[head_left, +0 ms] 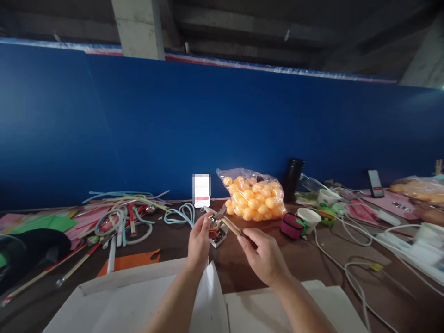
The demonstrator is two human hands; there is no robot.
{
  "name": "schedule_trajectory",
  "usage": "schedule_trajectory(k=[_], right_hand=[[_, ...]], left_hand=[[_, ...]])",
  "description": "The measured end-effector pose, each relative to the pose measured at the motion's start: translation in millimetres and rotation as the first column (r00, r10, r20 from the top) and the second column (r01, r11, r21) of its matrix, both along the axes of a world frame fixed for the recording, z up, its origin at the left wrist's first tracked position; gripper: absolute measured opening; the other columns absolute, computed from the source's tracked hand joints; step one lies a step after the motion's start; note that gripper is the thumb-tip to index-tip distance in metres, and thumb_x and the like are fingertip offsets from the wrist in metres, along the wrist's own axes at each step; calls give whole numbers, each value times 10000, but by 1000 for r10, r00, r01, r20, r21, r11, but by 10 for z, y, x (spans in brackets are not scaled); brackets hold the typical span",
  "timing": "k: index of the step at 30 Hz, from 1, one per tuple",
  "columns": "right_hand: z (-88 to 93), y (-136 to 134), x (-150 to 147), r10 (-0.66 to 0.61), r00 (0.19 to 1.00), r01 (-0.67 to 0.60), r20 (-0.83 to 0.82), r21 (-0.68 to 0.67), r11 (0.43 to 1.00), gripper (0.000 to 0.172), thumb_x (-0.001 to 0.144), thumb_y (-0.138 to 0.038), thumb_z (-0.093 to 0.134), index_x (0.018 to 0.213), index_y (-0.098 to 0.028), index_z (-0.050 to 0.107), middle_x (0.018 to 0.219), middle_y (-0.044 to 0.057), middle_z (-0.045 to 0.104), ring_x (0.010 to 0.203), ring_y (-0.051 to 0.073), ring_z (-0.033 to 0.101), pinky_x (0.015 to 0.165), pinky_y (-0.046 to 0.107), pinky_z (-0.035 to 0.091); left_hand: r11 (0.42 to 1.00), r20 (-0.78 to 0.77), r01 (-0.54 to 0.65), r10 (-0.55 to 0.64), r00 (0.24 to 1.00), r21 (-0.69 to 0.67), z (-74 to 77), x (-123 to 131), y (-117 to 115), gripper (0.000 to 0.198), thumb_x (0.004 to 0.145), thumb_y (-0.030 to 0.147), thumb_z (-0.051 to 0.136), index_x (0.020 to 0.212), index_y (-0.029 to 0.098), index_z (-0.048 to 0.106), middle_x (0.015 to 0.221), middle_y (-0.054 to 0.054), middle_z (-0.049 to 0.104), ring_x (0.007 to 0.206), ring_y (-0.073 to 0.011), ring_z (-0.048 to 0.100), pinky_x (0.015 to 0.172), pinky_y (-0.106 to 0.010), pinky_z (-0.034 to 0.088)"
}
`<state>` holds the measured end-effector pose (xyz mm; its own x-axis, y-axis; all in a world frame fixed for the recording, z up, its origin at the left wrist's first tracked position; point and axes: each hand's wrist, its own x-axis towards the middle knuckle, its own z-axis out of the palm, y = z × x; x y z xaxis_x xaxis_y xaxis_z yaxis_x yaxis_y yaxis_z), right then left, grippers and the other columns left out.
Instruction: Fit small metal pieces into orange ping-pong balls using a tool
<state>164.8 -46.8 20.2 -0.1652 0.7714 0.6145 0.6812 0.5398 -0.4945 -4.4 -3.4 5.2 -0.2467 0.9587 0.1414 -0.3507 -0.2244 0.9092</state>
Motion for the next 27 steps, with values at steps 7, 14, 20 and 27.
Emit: schedule_trajectory(k=[7,14,20,27], right_hand=[[-14,7,18,-5,1000,5,-12,-19,1000,166,913,-291,465,879,-195,596,772,49,630,729,191,591,655,266,443],[-9,17,1,5,1000,-5,-18,-28,1000,180,917,-300,459,831,-197,578,751,41,615,711,183,573,645,264,432],[-24,5,-2,26,998,-29,-55,-36,999,164,913,-301,470,860,-195,583,762,44,611,719,182,590,638,251,446],[-47,8,-7,46,999,-46,-17,-20,999,144,906,-280,477,885,-201,596,791,50,634,744,192,594,671,263,452]], left_hand=[[1000,-9,-5,5,1000,2,-16,-3,9,472,732,492,644,1057,152,682,910,-83,675,688,-142,581,584,-242,477],[1000,50,-1,1,999,-2,-24,0,32,477,697,505,673,1011,146,685,848,-65,673,654,-132,581,577,-241,477],[999,170,22,-18,985,-25,-48,-14,61,467,689,468,691,1000,120,671,781,-51,660,621,-124,585,559,-240,479],[998,229,52,-45,972,-25,-57,-4,57,465,681,453,702,981,100,668,746,-51,656,603,-119,585,554,-241,490]])
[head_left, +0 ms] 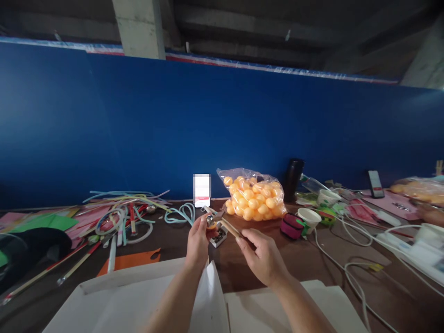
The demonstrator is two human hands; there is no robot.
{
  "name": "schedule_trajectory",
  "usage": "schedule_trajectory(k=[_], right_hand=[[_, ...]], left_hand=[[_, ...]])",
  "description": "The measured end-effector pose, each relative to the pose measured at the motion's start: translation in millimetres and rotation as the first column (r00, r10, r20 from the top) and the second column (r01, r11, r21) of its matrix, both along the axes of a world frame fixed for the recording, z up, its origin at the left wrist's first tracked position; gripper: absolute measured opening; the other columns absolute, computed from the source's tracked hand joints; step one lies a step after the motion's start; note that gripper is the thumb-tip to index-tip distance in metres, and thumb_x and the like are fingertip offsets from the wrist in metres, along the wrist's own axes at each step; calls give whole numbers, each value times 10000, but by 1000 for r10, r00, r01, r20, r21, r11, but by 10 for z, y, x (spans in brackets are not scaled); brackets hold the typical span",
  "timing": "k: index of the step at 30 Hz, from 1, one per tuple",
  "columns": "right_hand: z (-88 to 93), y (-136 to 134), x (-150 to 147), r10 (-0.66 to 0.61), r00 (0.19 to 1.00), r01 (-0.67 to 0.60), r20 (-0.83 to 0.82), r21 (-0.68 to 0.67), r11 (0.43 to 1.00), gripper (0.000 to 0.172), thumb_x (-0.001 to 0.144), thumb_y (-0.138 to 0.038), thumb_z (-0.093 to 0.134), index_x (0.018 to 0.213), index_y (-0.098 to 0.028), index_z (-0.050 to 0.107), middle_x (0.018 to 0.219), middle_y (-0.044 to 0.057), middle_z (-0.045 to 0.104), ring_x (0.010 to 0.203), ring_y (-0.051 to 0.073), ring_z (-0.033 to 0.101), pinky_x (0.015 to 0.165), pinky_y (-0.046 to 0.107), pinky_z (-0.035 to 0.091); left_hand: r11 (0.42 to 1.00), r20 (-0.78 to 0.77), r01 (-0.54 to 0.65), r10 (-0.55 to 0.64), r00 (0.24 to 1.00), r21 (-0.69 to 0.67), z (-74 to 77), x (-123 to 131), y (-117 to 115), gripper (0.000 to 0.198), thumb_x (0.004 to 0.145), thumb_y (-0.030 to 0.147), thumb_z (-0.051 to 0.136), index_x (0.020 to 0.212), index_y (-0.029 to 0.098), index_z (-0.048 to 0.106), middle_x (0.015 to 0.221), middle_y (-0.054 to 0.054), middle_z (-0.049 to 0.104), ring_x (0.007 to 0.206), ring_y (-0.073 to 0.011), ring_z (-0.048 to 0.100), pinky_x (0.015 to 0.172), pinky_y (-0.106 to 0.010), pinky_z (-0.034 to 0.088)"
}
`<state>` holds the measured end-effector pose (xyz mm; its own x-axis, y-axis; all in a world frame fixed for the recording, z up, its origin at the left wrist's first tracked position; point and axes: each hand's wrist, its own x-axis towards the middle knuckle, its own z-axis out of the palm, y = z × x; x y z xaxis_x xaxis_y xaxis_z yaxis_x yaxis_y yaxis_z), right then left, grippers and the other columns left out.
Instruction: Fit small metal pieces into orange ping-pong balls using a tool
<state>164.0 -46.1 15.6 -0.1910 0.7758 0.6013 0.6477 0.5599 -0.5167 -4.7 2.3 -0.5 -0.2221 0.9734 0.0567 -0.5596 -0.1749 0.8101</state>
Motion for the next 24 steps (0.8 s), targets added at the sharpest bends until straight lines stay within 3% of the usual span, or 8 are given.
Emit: schedule_trajectory(k=[13,19,24], right_hand=[[-10,13,-2,-3,1000,3,-6,4,1000,141,904,-277,478,878,-199,593,779,46,629,725,183,587,659,258,444],[-16,23,-5,-7,1000,6,18,23,1000,131,899,-260,485,888,-200,601,808,50,642,753,188,593,688,263,448],[-18,19,-10,-7,1000,7,22,37,999,138,899,-257,478,882,-197,601,794,54,641,743,188,596,673,256,450]], left_hand=[[996,73,-45,50,996,-71,48,13,-5,399,665,451,728,840,102,645,637,-18,603,554,-114,579,515,-231,501],[994,71,-37,44,996,-102,26,13,20,359,702,423,704,855,104,642,660,-25,605,559,-116,584,503,-229,502],[995,71,24,-17,997,-98,32,-4,5,378,758,402,652,999,111,648,698,-37,618,548,-104,574,508,-227,505]])
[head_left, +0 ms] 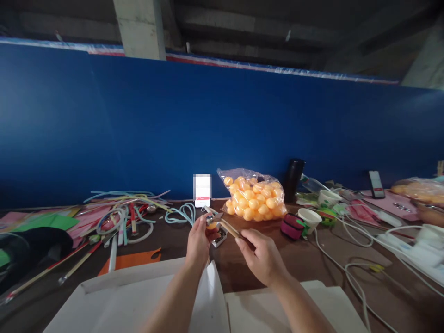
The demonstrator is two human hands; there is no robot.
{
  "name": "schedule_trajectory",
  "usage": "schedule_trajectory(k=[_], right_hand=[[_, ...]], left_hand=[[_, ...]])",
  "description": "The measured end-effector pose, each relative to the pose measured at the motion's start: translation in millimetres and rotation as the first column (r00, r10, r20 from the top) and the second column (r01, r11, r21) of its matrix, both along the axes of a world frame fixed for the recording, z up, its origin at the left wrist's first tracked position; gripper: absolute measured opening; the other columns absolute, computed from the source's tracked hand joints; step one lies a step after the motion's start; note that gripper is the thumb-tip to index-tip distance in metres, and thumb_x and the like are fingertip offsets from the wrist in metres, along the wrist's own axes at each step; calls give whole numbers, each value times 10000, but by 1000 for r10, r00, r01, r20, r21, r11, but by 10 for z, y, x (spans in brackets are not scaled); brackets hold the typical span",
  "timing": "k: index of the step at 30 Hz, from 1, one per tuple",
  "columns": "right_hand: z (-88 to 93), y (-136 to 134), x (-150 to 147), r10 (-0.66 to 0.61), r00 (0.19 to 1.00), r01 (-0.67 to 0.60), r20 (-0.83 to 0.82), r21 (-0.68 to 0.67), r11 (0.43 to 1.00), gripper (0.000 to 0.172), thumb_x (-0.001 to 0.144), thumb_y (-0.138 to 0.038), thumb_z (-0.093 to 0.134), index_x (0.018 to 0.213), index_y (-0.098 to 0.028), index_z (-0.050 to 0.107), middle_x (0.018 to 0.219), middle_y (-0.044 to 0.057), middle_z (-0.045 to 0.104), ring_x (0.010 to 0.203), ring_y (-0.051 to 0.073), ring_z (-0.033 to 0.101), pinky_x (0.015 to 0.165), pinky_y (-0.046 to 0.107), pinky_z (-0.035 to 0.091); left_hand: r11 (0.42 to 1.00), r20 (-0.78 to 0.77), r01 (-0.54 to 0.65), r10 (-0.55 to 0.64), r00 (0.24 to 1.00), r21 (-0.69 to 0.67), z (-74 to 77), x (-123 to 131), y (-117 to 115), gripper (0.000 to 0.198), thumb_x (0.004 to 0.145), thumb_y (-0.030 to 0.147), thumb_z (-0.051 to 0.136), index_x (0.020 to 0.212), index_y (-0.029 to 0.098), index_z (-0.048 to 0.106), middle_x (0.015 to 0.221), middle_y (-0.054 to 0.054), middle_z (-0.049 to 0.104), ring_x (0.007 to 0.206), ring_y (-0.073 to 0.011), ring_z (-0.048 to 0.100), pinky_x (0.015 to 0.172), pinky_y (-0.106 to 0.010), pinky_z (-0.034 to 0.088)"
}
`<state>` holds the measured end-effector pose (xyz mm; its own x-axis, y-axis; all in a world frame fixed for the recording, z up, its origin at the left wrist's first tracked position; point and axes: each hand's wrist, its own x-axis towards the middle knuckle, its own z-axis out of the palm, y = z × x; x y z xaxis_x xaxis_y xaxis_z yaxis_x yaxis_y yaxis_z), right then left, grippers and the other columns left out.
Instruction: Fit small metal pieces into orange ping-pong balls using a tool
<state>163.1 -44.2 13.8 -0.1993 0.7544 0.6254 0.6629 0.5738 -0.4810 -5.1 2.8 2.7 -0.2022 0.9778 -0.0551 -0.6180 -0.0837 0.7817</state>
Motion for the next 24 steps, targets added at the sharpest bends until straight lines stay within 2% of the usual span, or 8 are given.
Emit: schedule_trajectory(k=[4,8,11,17,24], right_hand=[[4,-5,1,0,1000,0,-22,-5,1000,130,898,-262,484,867,-197,592,775,49,635,727,183,597,655,251,452],[11,-13,7,0,998,-1,-61,-21,1000,129,902,-270,485,916,-197,591,835,60,646,774,186,612,647,240,462],[14,-18,6,0,999,-1,-48,-23,1000,134,902,-273,485,898,-197,596,810,56,643,754,182,607,643,240,461],[45,-36,-8,10,999,-9,-54,3,1000,152,904,-274,478,922,-195,606,795,53,641,739,179,599,666,251,460],[33,-35,-27,20,1000,-20,-22,-8,1000,141,899,-254,480,913,-200,609,824,60,649,768,192,603,699,269,461]], left_hand=[[999,58,33,-33,998,3,20,-12,-14,351,790,370,627,1032,116,644,711,-40,621,552,-102,583,512,-216,504],[998,121,59,-58,991,-2,45,-9,-23,298,808,336,618,997,107,642,720,-50,624,569,-107,597,516,-210,506],[997,148,74,-74,986,8,58,-4,-24,259,808,309,625,967,106,646,723,-53,628,575,-107,598,530,-212,515],[996,117,88,-90,989,21,54,-9,-32,284,776,244,658,1022,102,652,780,-73,656,600,-105,608,558,-209,525],[994,106,96,-101,989,45,25,-10,-17,302,747,264,691,1002,104,669,777,-63,655,585,-95,600,574,-212,528]])
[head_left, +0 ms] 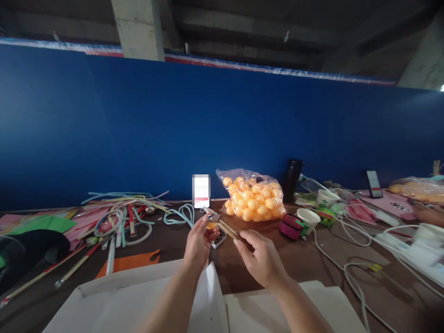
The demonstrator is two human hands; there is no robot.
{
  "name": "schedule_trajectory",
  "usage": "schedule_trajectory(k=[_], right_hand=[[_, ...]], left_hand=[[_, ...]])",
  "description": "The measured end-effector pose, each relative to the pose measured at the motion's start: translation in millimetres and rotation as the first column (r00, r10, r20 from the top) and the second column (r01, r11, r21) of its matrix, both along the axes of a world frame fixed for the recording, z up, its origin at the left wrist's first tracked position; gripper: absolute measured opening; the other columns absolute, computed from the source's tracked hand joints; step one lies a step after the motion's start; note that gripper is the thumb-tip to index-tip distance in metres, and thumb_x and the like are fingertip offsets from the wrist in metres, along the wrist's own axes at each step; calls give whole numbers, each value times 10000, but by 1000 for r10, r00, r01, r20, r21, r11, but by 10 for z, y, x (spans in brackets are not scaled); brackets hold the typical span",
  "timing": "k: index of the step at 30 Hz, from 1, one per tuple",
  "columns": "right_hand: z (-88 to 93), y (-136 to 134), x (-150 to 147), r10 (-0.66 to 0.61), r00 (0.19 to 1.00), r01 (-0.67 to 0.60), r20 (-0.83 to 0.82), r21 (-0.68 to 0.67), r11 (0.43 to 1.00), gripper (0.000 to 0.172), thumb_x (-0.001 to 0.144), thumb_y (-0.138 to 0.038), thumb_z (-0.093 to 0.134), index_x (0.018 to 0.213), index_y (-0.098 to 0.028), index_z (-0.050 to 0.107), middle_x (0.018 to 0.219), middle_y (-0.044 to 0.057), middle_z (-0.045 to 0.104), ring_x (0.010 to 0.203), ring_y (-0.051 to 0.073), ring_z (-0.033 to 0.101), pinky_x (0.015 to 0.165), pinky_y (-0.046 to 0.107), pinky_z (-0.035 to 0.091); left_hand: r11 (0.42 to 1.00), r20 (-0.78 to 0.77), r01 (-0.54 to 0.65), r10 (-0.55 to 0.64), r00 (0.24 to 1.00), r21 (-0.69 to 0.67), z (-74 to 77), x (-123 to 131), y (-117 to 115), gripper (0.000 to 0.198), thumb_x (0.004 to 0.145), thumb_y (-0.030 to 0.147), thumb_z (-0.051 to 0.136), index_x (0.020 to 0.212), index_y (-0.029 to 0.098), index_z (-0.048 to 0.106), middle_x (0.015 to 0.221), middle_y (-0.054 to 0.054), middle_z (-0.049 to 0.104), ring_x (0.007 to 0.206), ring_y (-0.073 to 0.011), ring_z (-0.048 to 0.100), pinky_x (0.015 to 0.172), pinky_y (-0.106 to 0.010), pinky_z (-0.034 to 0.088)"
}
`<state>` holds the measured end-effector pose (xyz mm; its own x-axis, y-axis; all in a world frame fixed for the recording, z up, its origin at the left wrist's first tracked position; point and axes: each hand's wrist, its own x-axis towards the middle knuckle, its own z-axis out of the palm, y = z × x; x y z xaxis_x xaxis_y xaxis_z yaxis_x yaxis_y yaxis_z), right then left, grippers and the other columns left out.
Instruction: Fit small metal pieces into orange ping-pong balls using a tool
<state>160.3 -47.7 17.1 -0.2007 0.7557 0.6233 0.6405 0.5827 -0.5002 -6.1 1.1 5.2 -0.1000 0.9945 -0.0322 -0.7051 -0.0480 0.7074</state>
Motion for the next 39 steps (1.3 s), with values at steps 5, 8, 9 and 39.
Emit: schedule_trajectory(k=[5,8,9,39], right_hand=[[-1,3,6,-6,1000,6,-24,0,1000,135,901,-251,482,925,-201,606,839,59,650,781,191,605,705,269,461],[8,3,7,-10,1000,10,-9,-11,1000,140,898,-250,490,942,-201,613,846,55,655,785,190,609,713,270,464],[8,5,5,-9,1000,9,1,-13,1000,138,895,-247,495,942,-201,616,850,55,657,791,191,611,719,270,465],[-8,9,0,-7,1000,8,-23,27,1000,135,888,-240,499,927,-200,622,842,59,667,783,190,625,704,264,483]], left_hand=[[1000,-14,-14,14,1000,-8,-6,0,1,330,745,261,697,1031,102,660,763,-63,656,584,-96,601,569,-208,523],[1000,-16,-15,15,1000,-9,-6,-1,-1,335,739,269,701,1026,100,660,761,-64,658,578,-95,597,557,-207,521],[1000,-18,-15,14,1000,-7,-7,-2,-1,331,737,270,703,1017,100,662,759,-63,658,577,-94,597,559,-209,523],[998,-76,-61,59,995,-30,18,14,-11,385,675,311,762,990,108,676,743,-64,662,569,-106,611,528,-211,521]])
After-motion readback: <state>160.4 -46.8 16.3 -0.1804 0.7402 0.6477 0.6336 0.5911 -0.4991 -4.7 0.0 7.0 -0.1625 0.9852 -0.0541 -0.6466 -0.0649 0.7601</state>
